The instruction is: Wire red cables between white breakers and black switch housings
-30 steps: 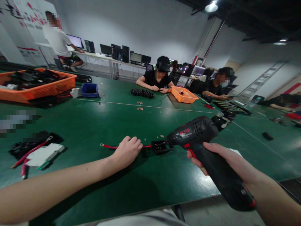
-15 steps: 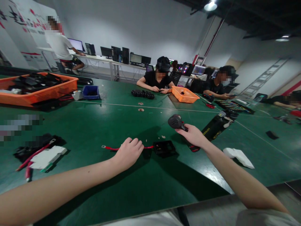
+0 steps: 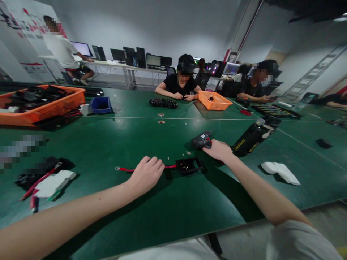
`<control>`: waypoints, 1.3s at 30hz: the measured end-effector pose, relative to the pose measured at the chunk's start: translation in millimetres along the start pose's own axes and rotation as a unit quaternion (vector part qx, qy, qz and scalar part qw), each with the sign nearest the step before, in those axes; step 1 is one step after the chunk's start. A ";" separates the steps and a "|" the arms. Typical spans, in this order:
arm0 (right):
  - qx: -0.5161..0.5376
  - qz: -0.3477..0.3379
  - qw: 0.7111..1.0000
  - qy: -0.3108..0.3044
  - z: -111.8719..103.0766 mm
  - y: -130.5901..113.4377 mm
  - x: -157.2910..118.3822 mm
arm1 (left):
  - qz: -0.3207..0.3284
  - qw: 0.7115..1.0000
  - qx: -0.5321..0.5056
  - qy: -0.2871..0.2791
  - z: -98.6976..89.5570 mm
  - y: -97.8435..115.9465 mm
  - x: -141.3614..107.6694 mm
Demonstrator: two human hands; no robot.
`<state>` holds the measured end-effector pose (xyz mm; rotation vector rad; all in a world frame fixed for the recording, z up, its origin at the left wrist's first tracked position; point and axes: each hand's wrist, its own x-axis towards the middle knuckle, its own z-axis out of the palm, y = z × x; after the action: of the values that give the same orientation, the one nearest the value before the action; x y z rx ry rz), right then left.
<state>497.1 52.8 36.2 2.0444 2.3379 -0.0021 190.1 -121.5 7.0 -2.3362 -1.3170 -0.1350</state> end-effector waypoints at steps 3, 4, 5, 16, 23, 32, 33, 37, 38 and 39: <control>-0.019 -0.036 0.999 0.032 -0.5 2.7 -2.7 | 0.001 1.000 0.003 -0.001 -0.3 0.4 0.7; -0.013 -0.068 0.996 0.053 -2.2 3.3 -5.1 | 0.002 1.000 0.005 0.000 -0.3 0.5 0.9; 0.004 -0.112 0.990 0.082 -4.8 3.8 -8.4 | 0.003 1.000 0.006 0.001 -0.3 0.6 1.1; 0.171 -0.506 0.842 0.073 -4.0 -14.1 -48.8 | 0.007 1.000 0.020 0.005 -2.8 1.7 3.1; 0.180 -0.510 0.837 0.086 10.3 -22.9 -48.3 | 0.014 1.000 0.021 0.012 -0.2 1.1 4.2; 0.192 -0.492 0.844 0.092 20.6 -25.9 -41.1 | 0.006 1.000 0.019 0.024 6.2 -10.7 12.7; 0.193 -0.492 0.844 0.093 21.8 -26.2 -40.1 | 0.006 0.999 0.019 0.028 6.9 -11.6 13.5; 0.189 -0.493 0.843 0.100 24.7 -27.2 -38.9 | 0.006 0.999 0.022 0.038 6.6 -12.4 13.5; 0.186 -0.493 0.844 0.100 25.0 -27.6 -39.4 | 0.006 0.999 0.023 0.041 6.0 -12.2 12.9; 0.183 -0.495 0.843 0.101 25.1 -28.1 -39.9 | 0.007 0.999 0.025 0.045 5.4 -12.1 12.3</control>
<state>475.2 8.9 11.6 0.6644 3.4322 -0.2886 186.0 -104.3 9.9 -2.2701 -1.2467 -0.1986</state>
